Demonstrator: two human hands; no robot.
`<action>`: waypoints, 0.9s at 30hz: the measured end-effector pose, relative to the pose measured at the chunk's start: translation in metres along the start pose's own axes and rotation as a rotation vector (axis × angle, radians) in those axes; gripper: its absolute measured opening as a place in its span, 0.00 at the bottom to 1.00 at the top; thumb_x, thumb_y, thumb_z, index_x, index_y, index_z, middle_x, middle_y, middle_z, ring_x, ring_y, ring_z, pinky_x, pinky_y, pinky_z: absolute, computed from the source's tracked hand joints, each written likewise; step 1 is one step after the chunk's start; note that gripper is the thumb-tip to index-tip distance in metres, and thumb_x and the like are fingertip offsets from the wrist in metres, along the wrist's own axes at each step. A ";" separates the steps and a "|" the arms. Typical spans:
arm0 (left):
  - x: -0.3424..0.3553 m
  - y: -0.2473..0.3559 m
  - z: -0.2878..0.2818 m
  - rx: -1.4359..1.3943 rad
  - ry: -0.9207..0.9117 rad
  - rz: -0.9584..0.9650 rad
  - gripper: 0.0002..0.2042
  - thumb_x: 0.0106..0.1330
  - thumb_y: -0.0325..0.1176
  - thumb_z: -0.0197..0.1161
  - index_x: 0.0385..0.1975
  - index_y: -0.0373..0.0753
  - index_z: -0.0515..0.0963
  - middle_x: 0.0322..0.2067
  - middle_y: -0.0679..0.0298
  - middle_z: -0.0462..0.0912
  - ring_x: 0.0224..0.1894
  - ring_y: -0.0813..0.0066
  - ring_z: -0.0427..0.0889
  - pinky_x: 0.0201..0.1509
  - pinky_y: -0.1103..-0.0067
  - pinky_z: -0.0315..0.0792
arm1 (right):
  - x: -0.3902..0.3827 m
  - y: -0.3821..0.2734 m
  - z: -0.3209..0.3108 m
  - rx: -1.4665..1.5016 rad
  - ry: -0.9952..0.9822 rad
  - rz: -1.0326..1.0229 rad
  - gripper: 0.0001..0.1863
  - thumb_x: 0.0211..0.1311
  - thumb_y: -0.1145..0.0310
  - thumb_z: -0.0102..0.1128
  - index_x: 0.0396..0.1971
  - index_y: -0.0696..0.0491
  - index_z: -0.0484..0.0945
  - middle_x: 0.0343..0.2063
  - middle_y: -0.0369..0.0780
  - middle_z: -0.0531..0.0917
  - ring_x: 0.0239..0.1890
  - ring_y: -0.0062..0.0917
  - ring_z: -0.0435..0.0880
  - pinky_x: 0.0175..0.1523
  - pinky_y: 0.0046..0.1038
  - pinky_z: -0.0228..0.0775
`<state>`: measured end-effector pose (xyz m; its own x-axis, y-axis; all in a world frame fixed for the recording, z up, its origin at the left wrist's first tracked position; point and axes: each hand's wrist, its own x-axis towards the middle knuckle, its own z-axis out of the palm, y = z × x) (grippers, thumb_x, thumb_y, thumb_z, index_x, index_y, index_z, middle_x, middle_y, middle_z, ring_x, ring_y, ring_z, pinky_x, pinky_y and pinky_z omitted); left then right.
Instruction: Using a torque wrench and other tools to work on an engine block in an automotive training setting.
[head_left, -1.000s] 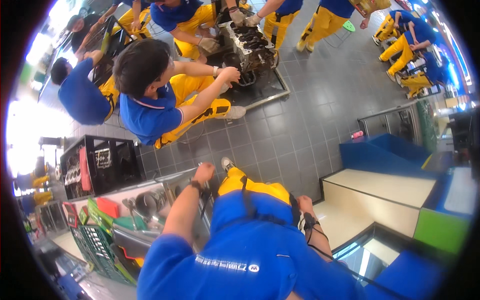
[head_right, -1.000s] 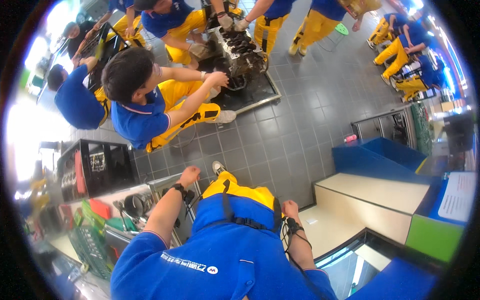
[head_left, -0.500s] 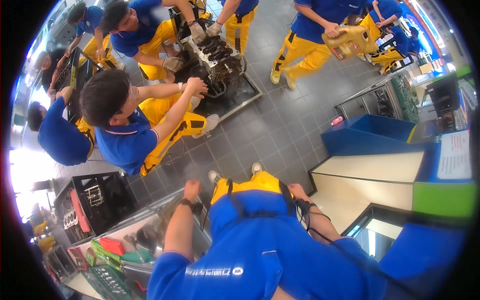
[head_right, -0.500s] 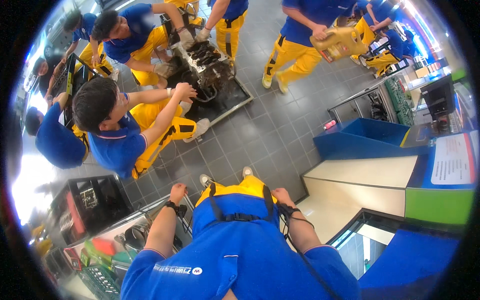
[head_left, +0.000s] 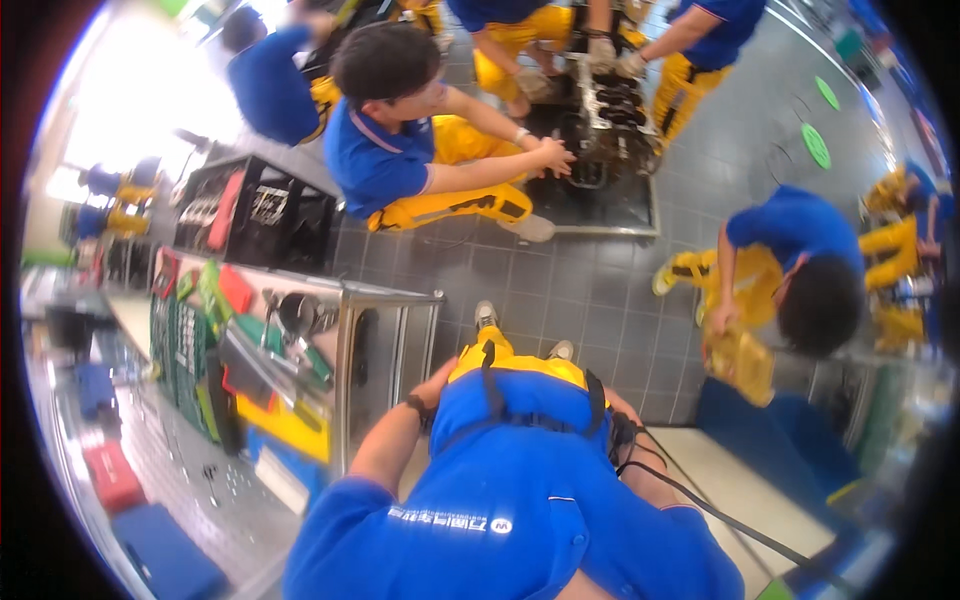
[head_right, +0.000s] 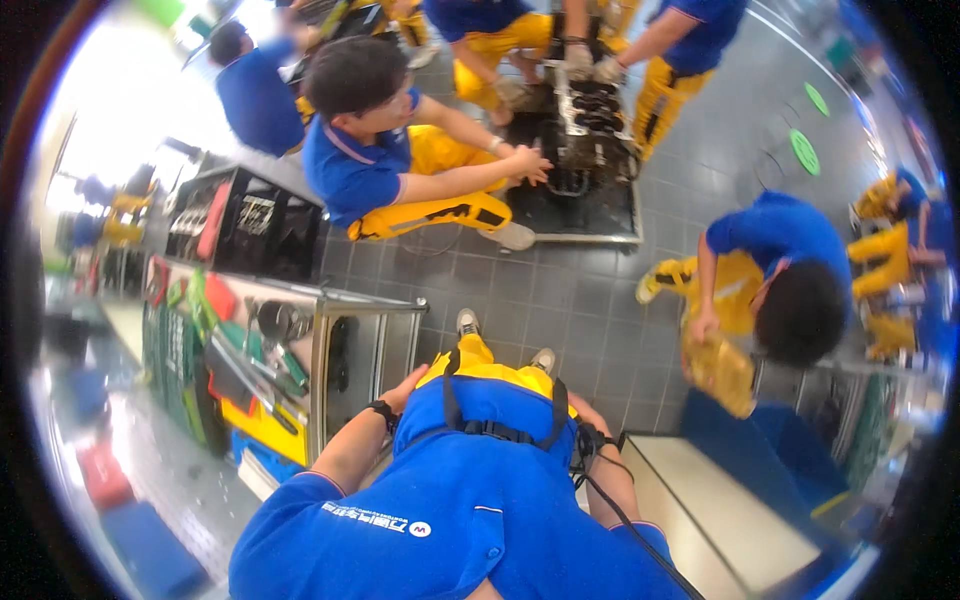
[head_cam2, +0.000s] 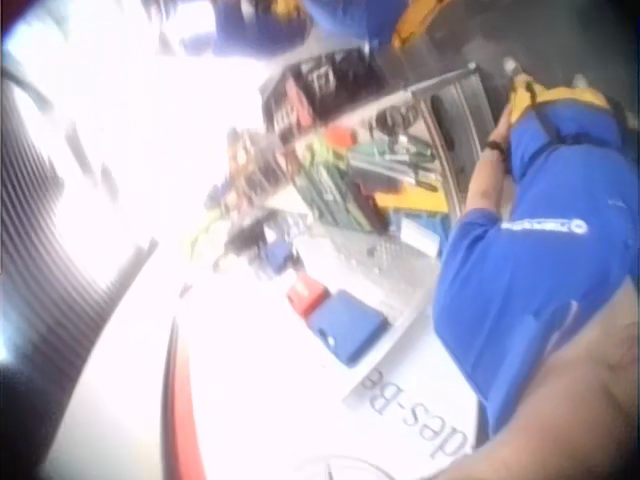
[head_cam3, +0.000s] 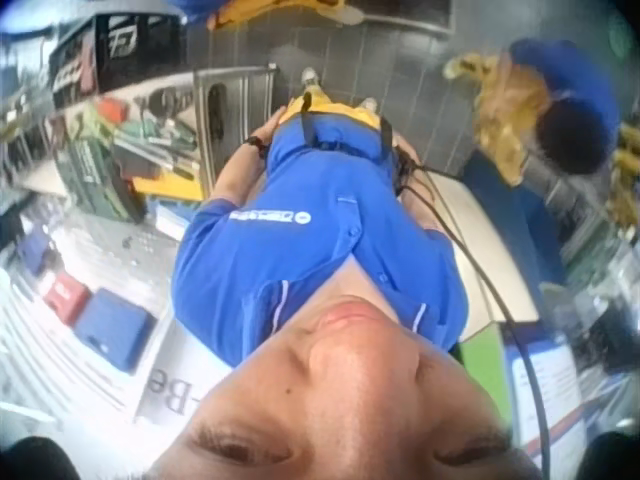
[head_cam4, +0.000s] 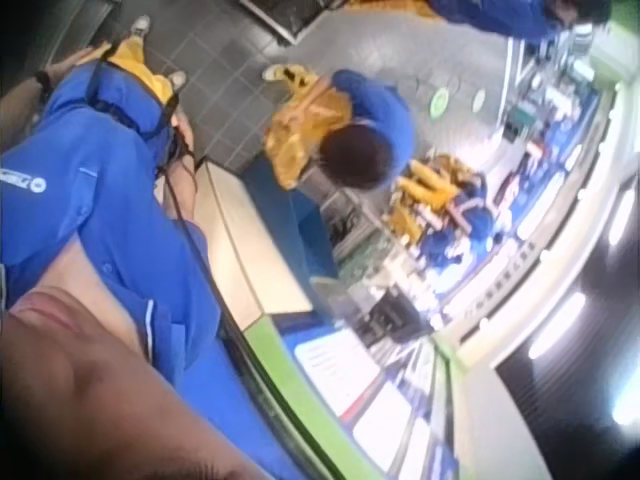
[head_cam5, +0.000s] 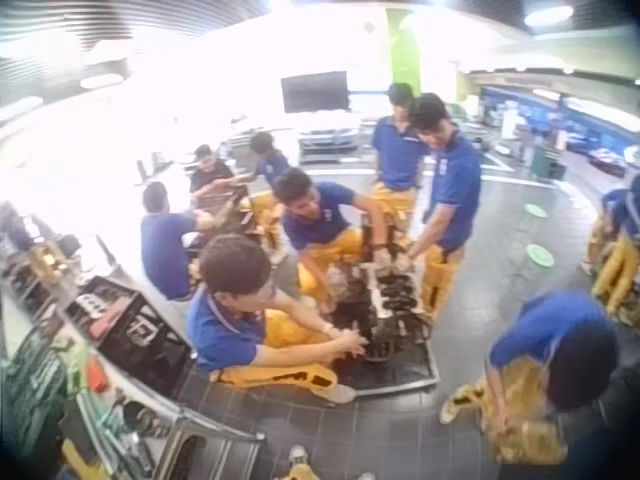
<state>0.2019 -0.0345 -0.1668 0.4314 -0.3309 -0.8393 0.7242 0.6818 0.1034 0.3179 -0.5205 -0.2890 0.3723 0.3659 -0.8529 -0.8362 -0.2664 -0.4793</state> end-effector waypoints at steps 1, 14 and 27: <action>-0.010 -0.009 0.008 -0.030 0.021 0.028 0.30 0.74 0.56 0.57 0.66 0.39 0.73 0.60 0.53 0.80 0.56 0.66 0.81 0.63 0.72 0.73 | -0.001 0.003 0.000 -0.064 -0.002 0.019 0.31 0.76 0.45 0.50 0.58 0.59 0.78 0.57 0.43 0.82 0.57 0.32 0.78 0.60 0.37 0.69; -0.052 -0.068 0.026 0.434 0.563 0.370 0.32 0.73 0.54 0.57 0.63 0.31 0.75 0.59 0.52 0.81 0.61 0.64 0.78 0.65 0.72 0.70 | 0.004 -0.045 -0.063 -0.516 0.172 0.013 0.31 0.75 0.46 0.50 0.59 0.60 0.77 0.56 0.46 0.82 0.58 0.36 0.79 0.62 0.37 0.69; -0.020 0.075 -0.016 1.074 0.681 0.304 0.21 0.68 0.51 0.55 0.48 0.43 0.85 0.48 0.51 0.87 0.52 0.50 0.85 0.56 0.60 0.77 | 0.044 -0.147 0.012 -0.781 0.283 -0.044 0.32 0.74 0.46 0.50 0.60 0.60 0.76 0.56 0.49 0.83 0.59 0.39 0.80 0.63 0.37 0.69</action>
<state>0.2389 0.0334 -0.1508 0.5251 0.3535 -0.7741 0.8481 -0.2925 0.4417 0.4524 -0.4550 -0.2538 0.5721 0.1801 -0.8002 -0.3378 -0.8373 -0.4299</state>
